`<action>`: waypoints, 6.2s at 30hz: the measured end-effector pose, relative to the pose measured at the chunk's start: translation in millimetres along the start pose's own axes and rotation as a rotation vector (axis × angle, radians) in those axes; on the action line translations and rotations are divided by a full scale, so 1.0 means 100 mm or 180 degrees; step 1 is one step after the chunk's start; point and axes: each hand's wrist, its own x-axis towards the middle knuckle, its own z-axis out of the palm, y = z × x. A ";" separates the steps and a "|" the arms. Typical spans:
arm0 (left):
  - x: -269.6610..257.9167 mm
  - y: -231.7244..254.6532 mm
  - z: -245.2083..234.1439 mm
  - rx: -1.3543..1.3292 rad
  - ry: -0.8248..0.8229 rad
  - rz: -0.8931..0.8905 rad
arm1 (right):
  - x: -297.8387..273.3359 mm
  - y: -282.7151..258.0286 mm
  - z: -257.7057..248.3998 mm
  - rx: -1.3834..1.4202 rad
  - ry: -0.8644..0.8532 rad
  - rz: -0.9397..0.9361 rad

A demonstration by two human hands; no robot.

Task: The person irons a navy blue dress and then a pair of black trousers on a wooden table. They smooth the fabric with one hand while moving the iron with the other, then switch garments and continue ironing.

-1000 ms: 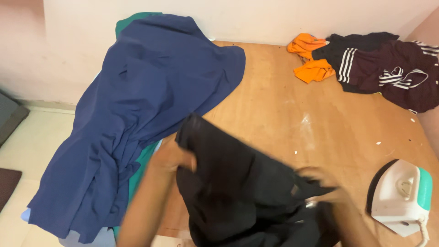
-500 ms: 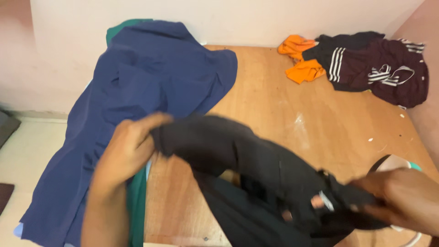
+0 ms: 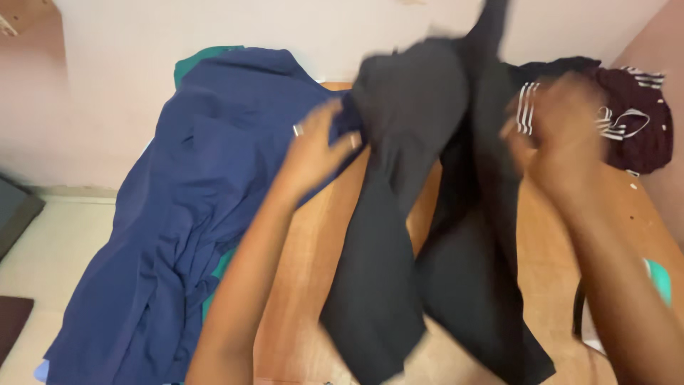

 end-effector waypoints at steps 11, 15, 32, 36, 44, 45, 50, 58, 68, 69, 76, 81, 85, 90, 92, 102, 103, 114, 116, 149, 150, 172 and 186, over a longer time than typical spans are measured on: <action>-1.88 0.19 0.99 0.0752 -0.0910 -0.0018 | -2.36 -1.06 0.46 0.0300 -0.3389 0.1632; -2.18 0.30 1.36 0.0543 -0.1657 0.0273 | -2.49 -1.33 0.37 -0.0031 -0.3358 0.1429; -2.53 0.61 -0.09 -0.1971 -0.3898 -0.1618 | -2.57 -0.61 -0.20 0.3879 -0.3458 0.2721; -2.47 0.43 -0.15 -0.0190 -0.3441 -0.1301 | -2.55 -0.66 0.04 0.2091 -0.2442 0.3575; -2.19 0.35 1.33 -0.1985 -0.1322 -0.1222 | -2.82 -0.81 0.61 0.1036 -0.2382 0.2830; -2.13 0.38 1.45 -0.1507 -0.1324 -0.1470 | -2.84 -0.83 0.65 0.1131 -0.2590 0.2886; -1.66 0.39 1.84 0.0746 -0.1938 -0.1779 | -2.86 -0.66 0.46 0.1284 -0.2318 0.2976; -1.71 -0.07 2.80 0.1138 -0.0782 -0.0810 | -2.54 -1.18 0.23 -0.0093 -0.0899 0.1610; -1.71 -0.36 1.69 -0.4482 0.0202 -0.2518 | -2.36 -1.93 1.20 0.4922 -0.1501 0.5181; -1.83 -0.39 1.60 -0.4503 0.0233 -0.2540 | -2.31 -2.06 1.25 0.5059 -0.1697 0.5394; -2.80 -0.34 1.08 -0.3117 -0.0910 -0.2804 | -2.42 -2.52 0.91 0.5198 -0.1698 0.5554; -2.80 -0.14 0.58 -0.0839 -0.1986 -0.2872 | -2.50 -2.42 0.34 0.3714 -0.4949 0.2233; -2.52 -0.24 0.52 0.0571 -0.1854 -0.2464 | -2.46 -1.82 0.30 0.2618 -0.3279 0.2957; -1.99 -0.41 1.02 0.0394 -0.0735 -0.1546 | -2.51 -0.93 0.69 0.0134 -0.1698 0.1767; -1.79 -0.38 1.34 0.0524 -0.0594 -0.1167 | -2.57 -0.74 0.87 -0.0205 -0.1641 0.1684; -1.42 -0.34 2.06 0.1337 -0.0858 -0.0086 | -2.15 0.04 1.66 -0.0809 -0.2496 0.1863; -1.39 -0.35 2.02 0.1186 -0.1051 -0.0296 | -2.05 0.12 1.74 -0.0750 -0.2747 0.1994; -0.08 -1.85 2.39 -0.1041 -0.0459 -0.1645 | -1.30 0.73 2.79 -0.0898 -0.3746 0.2155; 0.14 -1.96 2.55 -0.1525 -0.0644 -0.1930 | -1.25 0.82 2.95 -0.0646 -0.3599 0.2158; 0.06 -2.68 1.03 0.3132 -0.2395 -0.2217 | -2.35 0.70 1.69 0.0597 -0.1712 0.2000; -0.02 -2.59 1.11 0.3280 -0.2163 -0.1832 | -2.34 0.57 1.59 0.0562 -0.1725 0.1845; -1.83 -0.16 1.64 0.1520 -0.2059 -0.0179 | -2.59 -1.48 0.30 0.0549 -0.2837 0.0887; -3.20 0.64 0.52 0.0504 -0.3449 -0.0157 | -4.51 -2.17 -0.12 0.1017 -0.1775 -0.0276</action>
